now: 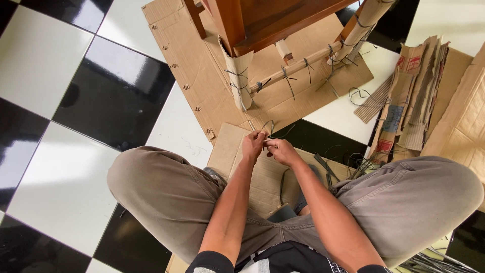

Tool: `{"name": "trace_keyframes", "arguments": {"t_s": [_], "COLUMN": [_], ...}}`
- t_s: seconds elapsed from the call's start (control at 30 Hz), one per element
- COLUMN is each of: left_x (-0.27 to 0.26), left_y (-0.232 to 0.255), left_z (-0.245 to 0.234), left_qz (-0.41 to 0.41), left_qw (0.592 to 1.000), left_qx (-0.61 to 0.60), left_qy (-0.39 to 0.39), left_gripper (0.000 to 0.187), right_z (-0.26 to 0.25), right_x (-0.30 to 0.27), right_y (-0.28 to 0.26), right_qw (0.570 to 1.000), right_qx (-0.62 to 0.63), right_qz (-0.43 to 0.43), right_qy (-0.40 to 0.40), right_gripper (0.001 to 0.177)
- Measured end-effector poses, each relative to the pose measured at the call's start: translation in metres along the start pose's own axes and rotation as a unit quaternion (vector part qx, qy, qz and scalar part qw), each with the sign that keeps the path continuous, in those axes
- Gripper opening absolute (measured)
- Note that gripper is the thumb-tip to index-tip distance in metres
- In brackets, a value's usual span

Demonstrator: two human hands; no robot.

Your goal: Wrapping a wooden furniture leg with cardboard and securing it with plastic string

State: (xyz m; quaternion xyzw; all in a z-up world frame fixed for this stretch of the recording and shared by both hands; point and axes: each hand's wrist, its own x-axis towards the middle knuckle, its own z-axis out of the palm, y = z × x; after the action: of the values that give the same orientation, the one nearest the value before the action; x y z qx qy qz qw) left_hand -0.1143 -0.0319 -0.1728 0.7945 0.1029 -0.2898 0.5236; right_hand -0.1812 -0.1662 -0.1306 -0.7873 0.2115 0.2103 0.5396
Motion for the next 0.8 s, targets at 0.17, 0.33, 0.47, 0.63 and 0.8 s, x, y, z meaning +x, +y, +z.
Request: {"name": "trace_keyframes", "arguments": {"t_s": [0.17,0.33,0.47,0.63,0.8], "left_x": [0.000,-0.023,-0.032,-0.025,-0.018], "left_y": [0.007,0.021,0.023,0.017,0.017], "left_z": [-0.005,-0.009,-0.013,-0.018,-0.029], "left_qz": [0.048,0.133,0.145,0.129,0.127], "left_qw": [0.997,0.976,0.952,0.956,0.974], "left_qx": [0.064,0.141,0.216,0.219,0.171], "left_qy": [-0.017,-0.102,-0.164,-0.148,-0.079], "left_gripper": [0.030,0.026,0.026,0.024,0.026], "right_z": [-0.003,-0.017,-0.023,-0.025,-0.024], "right_x": [0.033,0.011,0.018,0.029,0.029], "right_y": [0.038,-0.013,-0.021,-0.027,-0.050], "right_qw": [0.989,0.929,0.895,0.878,0.877], "right_qx": [-0.055,0.327,0.405,0.443,0.441], "right_qz": [0.061,0.103,0.061,0.024,-0.027], "right_qy": [0.120,0.137,0.175,0.178,0.190], "right_gripper": [0.025,0.038,0.019,0.019,0.017]}}
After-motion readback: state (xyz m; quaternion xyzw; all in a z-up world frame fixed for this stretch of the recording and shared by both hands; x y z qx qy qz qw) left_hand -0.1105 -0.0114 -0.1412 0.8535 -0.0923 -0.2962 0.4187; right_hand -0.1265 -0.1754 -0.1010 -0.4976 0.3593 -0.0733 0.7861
